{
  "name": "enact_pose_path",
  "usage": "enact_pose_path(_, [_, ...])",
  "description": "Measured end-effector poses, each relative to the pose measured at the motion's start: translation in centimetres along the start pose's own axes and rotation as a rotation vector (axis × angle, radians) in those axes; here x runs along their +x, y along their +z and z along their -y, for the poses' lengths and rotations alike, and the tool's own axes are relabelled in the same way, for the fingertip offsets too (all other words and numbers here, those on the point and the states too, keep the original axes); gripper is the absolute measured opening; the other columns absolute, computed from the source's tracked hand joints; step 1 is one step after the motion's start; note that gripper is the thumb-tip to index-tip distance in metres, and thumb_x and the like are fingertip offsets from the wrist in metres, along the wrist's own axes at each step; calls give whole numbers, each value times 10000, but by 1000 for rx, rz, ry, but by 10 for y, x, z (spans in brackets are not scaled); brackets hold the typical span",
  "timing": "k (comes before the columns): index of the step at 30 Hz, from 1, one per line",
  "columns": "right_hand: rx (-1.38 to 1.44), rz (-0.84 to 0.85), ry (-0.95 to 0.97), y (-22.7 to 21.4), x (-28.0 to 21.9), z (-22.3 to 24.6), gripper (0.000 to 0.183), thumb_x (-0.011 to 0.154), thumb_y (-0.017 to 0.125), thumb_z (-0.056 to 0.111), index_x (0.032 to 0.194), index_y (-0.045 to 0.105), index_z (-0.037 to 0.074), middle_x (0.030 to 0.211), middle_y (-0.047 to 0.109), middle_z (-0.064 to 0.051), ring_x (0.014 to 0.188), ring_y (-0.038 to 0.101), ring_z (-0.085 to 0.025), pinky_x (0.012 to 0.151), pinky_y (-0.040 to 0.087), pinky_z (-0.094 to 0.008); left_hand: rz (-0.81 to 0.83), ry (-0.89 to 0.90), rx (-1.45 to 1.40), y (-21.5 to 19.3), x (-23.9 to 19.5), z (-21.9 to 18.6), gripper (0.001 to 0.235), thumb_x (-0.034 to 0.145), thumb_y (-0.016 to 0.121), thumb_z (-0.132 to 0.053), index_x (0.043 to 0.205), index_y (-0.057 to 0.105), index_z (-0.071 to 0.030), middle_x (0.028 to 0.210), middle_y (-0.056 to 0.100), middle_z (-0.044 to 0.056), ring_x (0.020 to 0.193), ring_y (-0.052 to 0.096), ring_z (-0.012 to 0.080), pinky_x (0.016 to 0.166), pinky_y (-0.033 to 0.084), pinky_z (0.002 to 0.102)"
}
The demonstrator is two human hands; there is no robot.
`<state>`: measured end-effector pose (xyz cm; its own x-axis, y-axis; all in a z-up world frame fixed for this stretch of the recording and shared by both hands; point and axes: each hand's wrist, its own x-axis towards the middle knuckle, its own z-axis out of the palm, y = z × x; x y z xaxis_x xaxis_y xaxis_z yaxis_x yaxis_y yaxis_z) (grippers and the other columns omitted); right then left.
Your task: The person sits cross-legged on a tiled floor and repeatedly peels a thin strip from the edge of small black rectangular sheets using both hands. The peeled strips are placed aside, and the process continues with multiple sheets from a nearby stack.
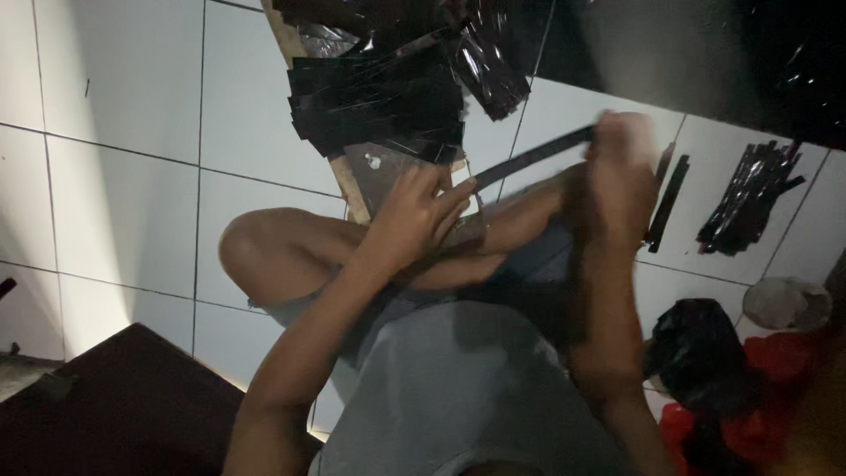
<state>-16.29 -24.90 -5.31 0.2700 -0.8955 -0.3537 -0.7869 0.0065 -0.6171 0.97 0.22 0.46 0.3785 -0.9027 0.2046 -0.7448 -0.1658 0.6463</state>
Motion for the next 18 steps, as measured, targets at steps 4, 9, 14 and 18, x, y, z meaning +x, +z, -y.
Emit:
enact_pose_path(4, [448,-89,-624,-44,-41,-10,221,1176,567,255,1126,578,40,1025,606,-102,880,591,-189,791,497,-331,-62,-92,-281,3,-4,-13,251,1040,674,-153,1285,697,-107,1160,674,107,1046,674,240,910,562,371])
enact_pose_path(9, [334,140,-1218,-5,-109,-18,185,1058,614,254,1074,672,78,985,695,-50,876,665,-156,708,511,-334,97,-685,-1366,3,7,-26,363,1072,568,-245,1393,584,-76,1223,688,102,1064,716,170,873,610,312])
enact_pose_path(14, [-109,316,-1441,33,-156,1,348,907,780,372,972,697,41,954,697,-87,913,677,-216,746,550,-401,152,-770,-716,-14,2,-19,344,1019,590,-242,1327,625,-93,1078,742,90,926,778,200,762,625,303])
enact_pose_path(18, [-321,-48,-1488,28,-129,25,131,952,749,94,1058,732,19,1004,709,-135,942,662,-262,741,531,-416,-7,-54,192,-29,-21,-4,413,902,678,-79,1314,681,-73,1197,672,158,1058,684,324,881,570,421])
